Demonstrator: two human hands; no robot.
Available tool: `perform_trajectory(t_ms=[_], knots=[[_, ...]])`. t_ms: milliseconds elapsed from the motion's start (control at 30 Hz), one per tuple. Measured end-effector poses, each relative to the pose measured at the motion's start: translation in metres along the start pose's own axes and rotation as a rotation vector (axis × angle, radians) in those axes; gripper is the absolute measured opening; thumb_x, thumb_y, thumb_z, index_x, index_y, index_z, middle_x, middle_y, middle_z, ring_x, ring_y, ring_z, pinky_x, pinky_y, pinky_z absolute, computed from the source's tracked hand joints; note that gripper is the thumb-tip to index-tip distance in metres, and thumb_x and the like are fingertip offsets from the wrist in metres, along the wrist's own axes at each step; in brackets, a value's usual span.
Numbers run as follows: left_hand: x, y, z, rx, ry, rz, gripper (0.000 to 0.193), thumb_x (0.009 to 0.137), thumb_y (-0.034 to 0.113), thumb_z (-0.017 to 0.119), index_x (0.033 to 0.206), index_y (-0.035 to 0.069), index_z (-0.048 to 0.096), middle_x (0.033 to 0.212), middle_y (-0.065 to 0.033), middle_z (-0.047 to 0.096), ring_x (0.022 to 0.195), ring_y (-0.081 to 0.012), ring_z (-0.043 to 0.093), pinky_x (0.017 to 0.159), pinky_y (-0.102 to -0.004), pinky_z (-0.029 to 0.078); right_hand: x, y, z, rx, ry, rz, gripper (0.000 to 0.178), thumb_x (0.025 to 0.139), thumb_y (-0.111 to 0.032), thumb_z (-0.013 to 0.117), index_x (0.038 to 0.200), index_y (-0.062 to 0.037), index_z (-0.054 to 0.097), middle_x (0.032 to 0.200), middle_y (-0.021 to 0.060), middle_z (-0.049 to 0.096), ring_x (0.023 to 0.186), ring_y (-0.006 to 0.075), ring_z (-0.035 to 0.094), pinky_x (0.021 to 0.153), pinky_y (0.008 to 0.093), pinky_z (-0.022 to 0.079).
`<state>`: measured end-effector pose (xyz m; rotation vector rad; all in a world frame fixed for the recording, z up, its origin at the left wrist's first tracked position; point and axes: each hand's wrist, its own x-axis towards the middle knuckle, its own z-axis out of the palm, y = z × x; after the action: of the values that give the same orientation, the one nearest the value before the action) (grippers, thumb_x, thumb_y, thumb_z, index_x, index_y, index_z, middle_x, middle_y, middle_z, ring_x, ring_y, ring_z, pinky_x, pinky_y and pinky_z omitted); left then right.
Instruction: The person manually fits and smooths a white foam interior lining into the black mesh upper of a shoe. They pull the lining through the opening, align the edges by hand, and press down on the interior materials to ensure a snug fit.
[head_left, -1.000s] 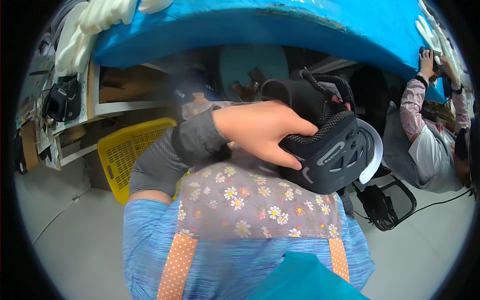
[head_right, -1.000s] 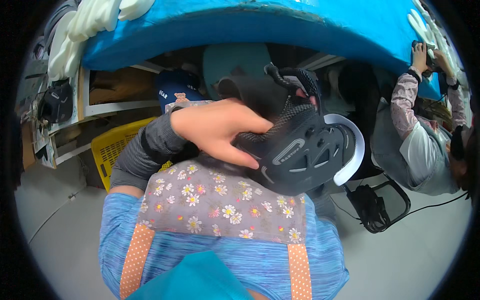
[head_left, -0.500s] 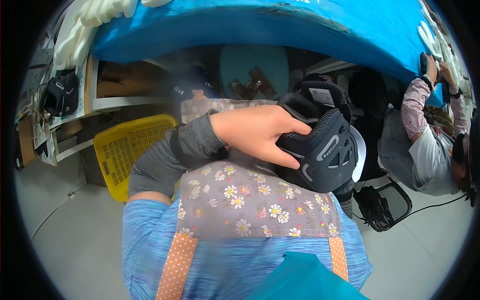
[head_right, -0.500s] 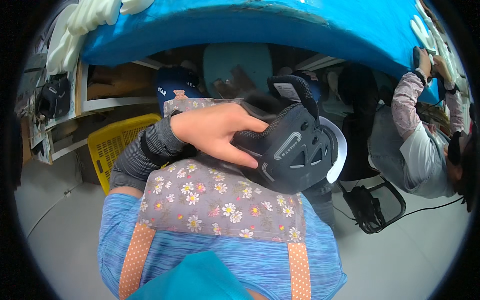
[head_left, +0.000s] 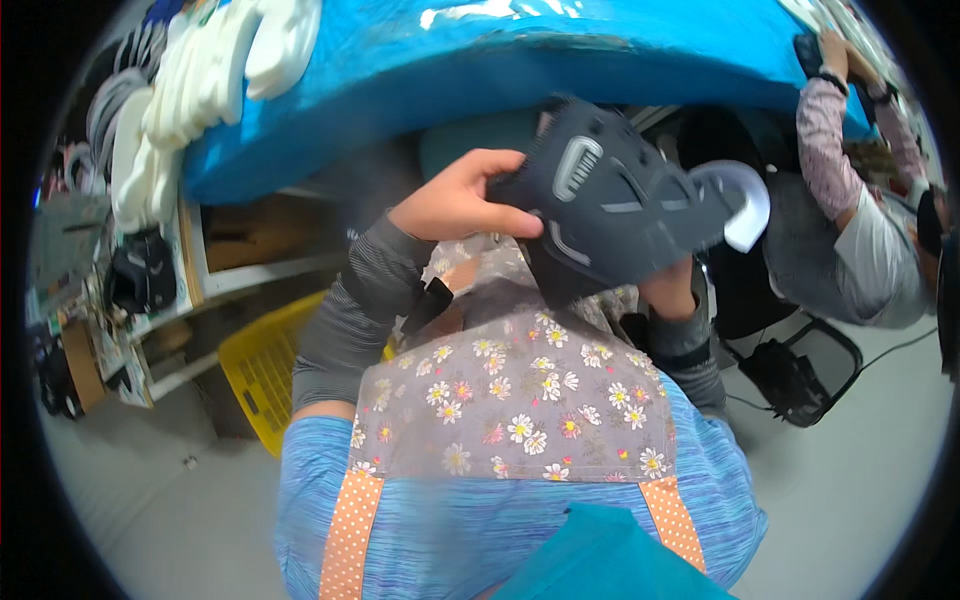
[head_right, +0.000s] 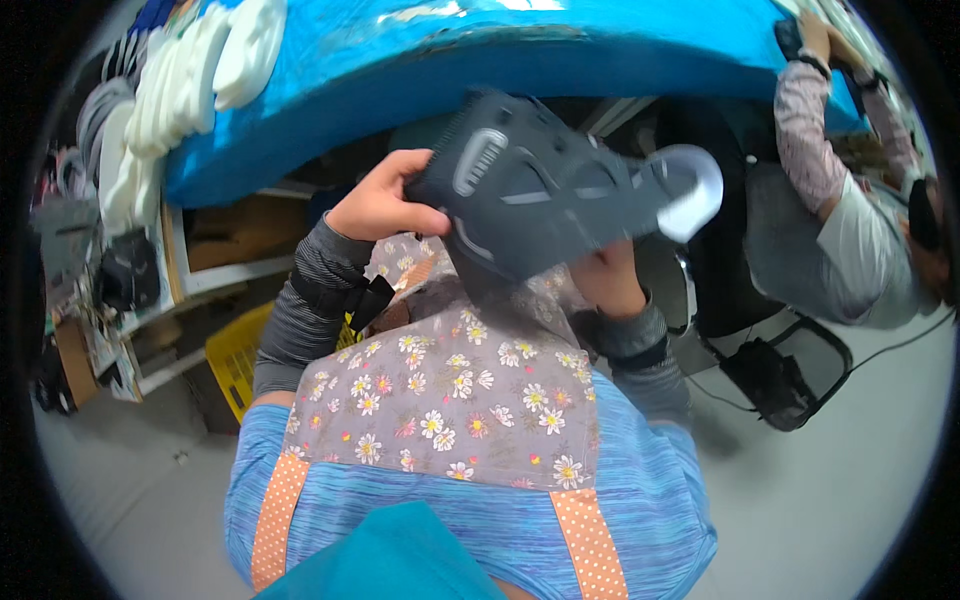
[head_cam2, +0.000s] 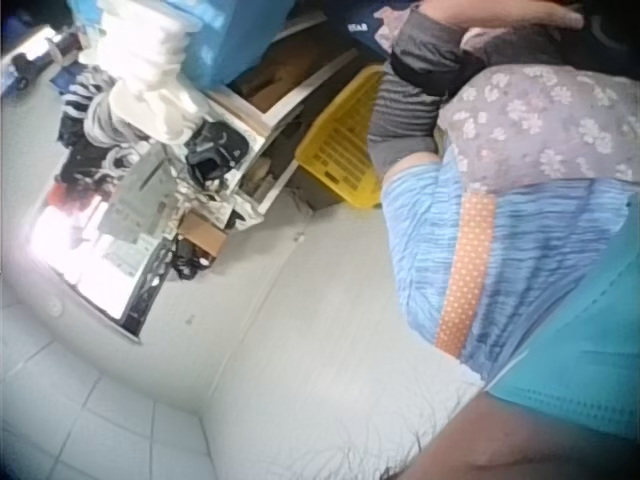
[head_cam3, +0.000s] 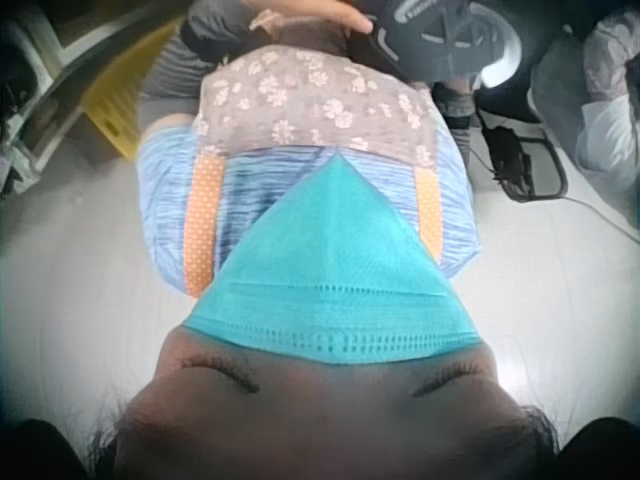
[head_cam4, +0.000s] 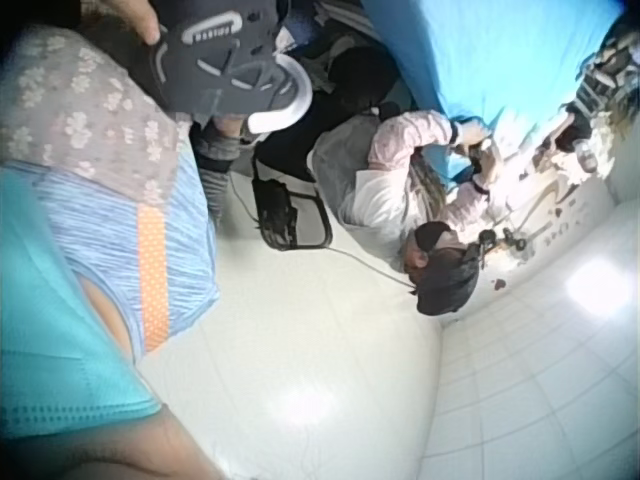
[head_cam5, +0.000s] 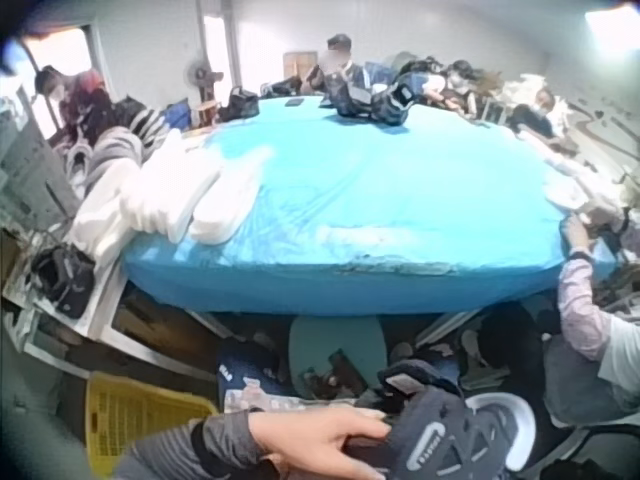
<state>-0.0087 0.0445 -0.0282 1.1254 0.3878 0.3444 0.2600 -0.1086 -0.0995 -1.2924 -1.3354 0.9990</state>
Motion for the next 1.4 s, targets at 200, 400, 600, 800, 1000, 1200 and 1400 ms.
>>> perform_trajectory(t_ms=[200, 400, 600, 800, 1000, 1200, 1400], knots=[[0.024, -0.009, -0.019, -0.27, 0.046, 0.131, 0.065, 0.088, 0.026, 0.073, 0.14, -0.004, 0.047, 0.129, -0.0107, 0.063, 0.117, -0.0187, 0.062, 0.101, -0.0327, 0.048, 0.046, -0.07, -0.008, 0.465, -0.011, 0.0, 0.03, 0.104, -0.014, 0.052, 0.13, 0.0018, 0.05, 0.122, 0.0066, 0.057, 0.113, 0.0129, 0.049, 0.104, 0.0266, 0.036], [0.017, -0.046, -0.039, -0.306, 0.147, 0.237, 0.042, 0.106, 0.022, 0.041, 0.141, 0.0, 0.047, 0.137, -0.0105, 0.056, 0.127, -0.0221, 0.053, 0.109, -0.0344, 0.04, 0.045, -0.121, -0.022, -0.439, 0.236, -0.414, 0.088, 0.075, -0.045, 0.084, 0.141, -0.0005, 0.047, 0.131, 0.015, 0.059, 0.118, 0.0305, 0.056, 0.101, 0.0389, 0.044], [0.018, -0.042, -0.037, -0.738, -0.195, 0.353, 0.05, 0.106, 0.035, 0.041, 0.145, 0.003, 0.046, 0.147, -0.0125, 0.051, 0.137, -0.0272, 0.047, 0.117, -0.0418, 0.034, 0.057, -0.104, -0.029, -0.874, 0.378, -0.545, 0.045, 0.074, -0.018, 0.083, 0.114, -0.0047, 0.067, 0.106, 0.011, 0.068, 0.096, 0.0303, 0.064, 0.083, 0.0401, 0.052], [0.014, -0.039, -0.017, -0.762, -0.233, 0.345, 0.054, 0.104, 0.034, 0.042, 0.148, 0.002, 0.043, 0.15, -0.0149, 0.048, 0.138, -0.028, 0.045, 0.116, -0.0421, 0.034, 0.057, -0.115, -0.007, -0.6, 0.214, -0.585, 0.013, 0.082, -0.014, 0.078, 0.091, -0.006, 0.072, 0.076, 0.0064, 0.066, 0.072, 0.0263, 0.064, 0.064, 0.0359, 0.052], [0.019, -0.023, 0.016, -0.062, 0.221, 0.188, 0.046, 0.103, 0.025, 0.052, 0.141, -0.001, 0.046, 0.132, -0.009, 0.059, 0.121, -0.0179, 0.054, 0.103, -0.0323, 0.044, 0.051, -0.076, 0.016, -0.653, -0.031, -0.368, 0.014, 0.08, -0.007, 0.075, 0.09, -0.0014, 0.067, 0.088, 0.0136, 0.066, 0.08, 0.0345, 0.064, 0.069, 0.041, 0.052], [0.041, -0.045, 0.032, 0.647, 0.284, -0.217, 0.059, 0.103, 0.027, 0.059, 0.148, -0.005, 0.037, 0.135, -0.0186, 0.056, 0.121, -0.021, 0.055, 0.102, -0.0297, 0.044, 0.01, -0.015, 0.01, -0.682, 0.071, -0.283, 0.008, 0.081, -0.004, 0.066, 0.087, 0.0005, 0.062, 0.089, 0.0151, 0.066, 0.086, 0.0348, 0.064, 0.076, 0.042, 0.053], [0.066, -0.079, 0.052, 0.866, 0.217, -0.206, 0.095, 0.088, 0.055, 0.069, 0.151, -0.005, 0.033, 0.15, -0.0308, 0.04, 0.142, -0.0376, 0.04, 0.114, -0.0403, 0.034, -0.013, 0.021, 0.029, -0.587, 0.002, -0.074, 0.008, 0.088, -0.007, 0.061, 0.09, 0.001, 0.063, 0.085, 0.0174, 0.065, 0.084, 0.0355, 0.064, 0.076, 0.0432, 0.053]])
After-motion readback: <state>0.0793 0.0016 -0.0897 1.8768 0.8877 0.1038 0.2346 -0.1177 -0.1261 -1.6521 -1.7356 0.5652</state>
